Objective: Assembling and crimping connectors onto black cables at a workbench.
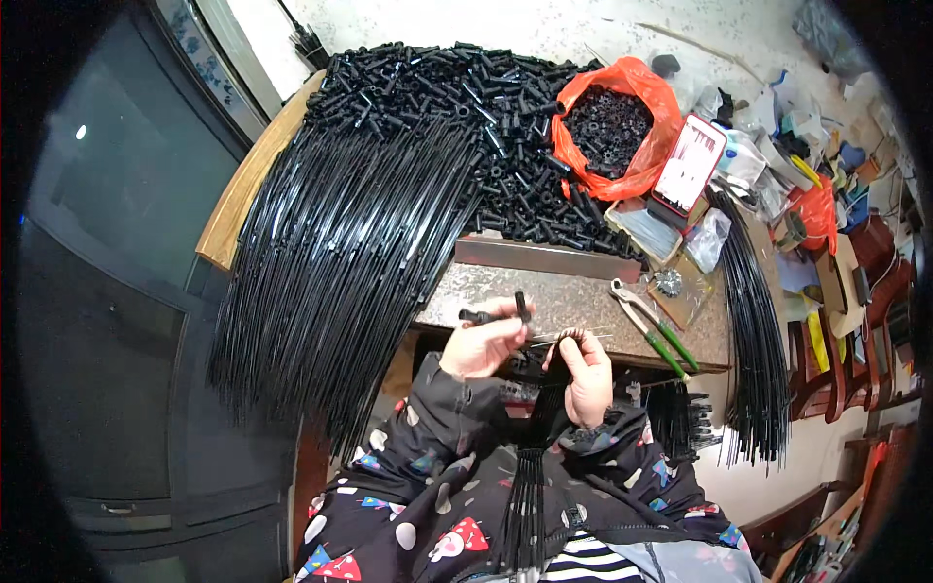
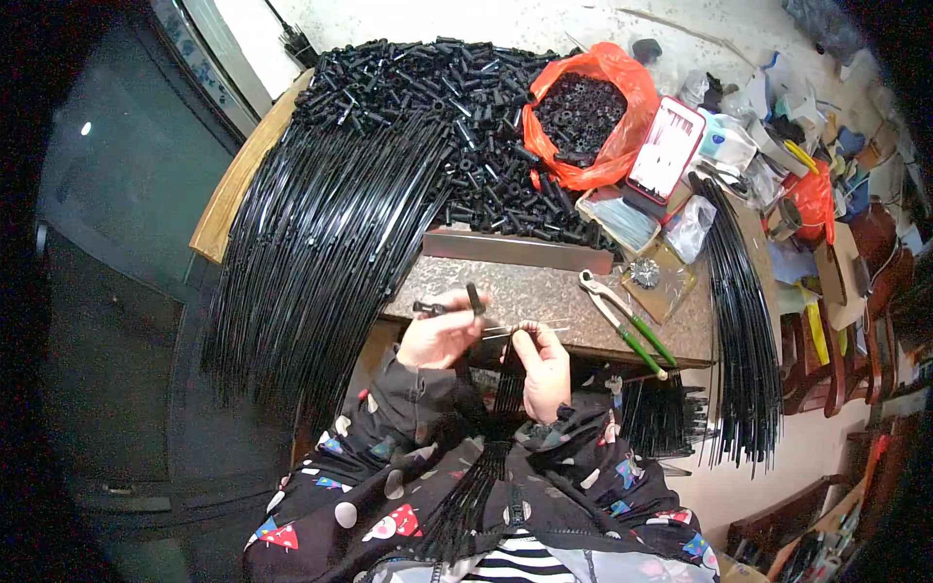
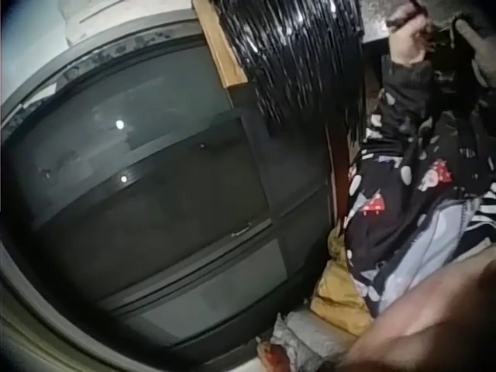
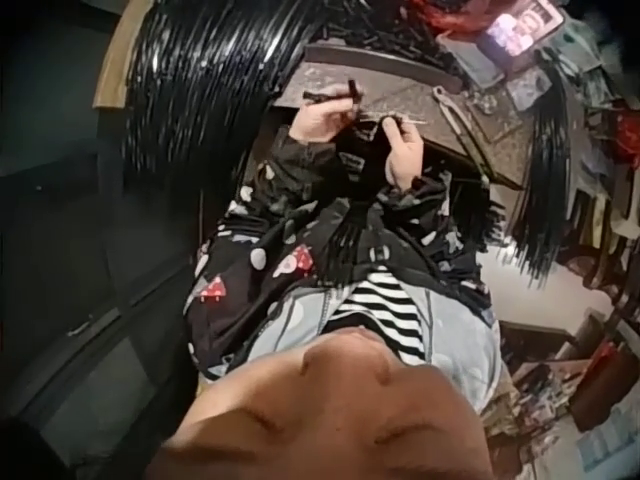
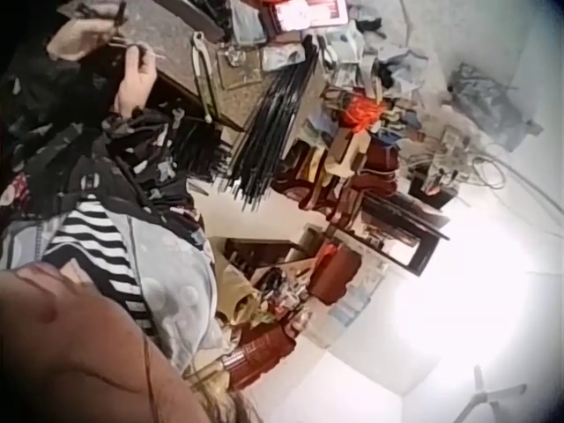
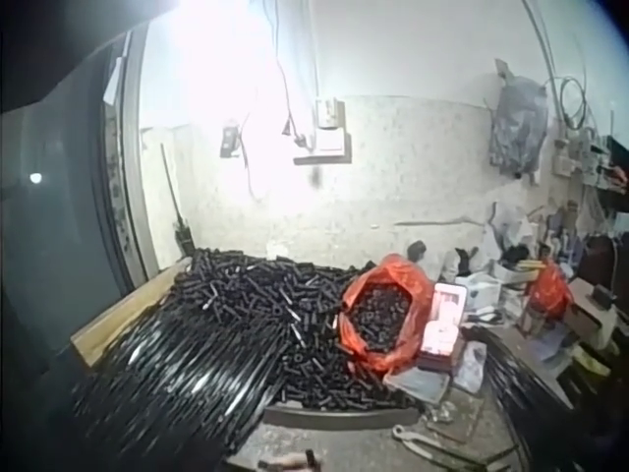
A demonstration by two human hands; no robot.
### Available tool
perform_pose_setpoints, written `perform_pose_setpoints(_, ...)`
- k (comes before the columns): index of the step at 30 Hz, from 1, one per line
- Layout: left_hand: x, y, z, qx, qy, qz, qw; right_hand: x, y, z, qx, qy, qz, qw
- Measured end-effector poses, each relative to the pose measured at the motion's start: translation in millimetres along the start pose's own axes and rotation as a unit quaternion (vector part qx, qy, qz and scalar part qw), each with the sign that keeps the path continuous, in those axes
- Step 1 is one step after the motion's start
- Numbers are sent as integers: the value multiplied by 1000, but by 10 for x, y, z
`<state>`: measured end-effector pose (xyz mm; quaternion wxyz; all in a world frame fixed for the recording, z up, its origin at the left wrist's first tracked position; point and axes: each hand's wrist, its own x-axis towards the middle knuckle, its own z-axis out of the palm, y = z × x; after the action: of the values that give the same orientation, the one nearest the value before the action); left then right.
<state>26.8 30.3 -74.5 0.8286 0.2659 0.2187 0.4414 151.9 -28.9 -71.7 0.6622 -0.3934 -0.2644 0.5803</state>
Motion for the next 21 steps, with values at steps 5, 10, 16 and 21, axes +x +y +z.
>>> perform_pose_setpoints(5,-223,-55,5,-91,-70,-27,993,-79,14,137,34,-19,-31,999)
perform_pose_setpoints(10,-107,-108,7,-76,-68,-59,993,-49,-9,135,46,3,-52,998)
perform_pose_setpoints(16,-152,-87,10,-61,-63,-75,993,-77,7,150,36,-1,-31,999)
perform_pose_setpoints(21,-167,-100,73,7,-33,-44,998,-51,39,141,30,-1,-29,999)
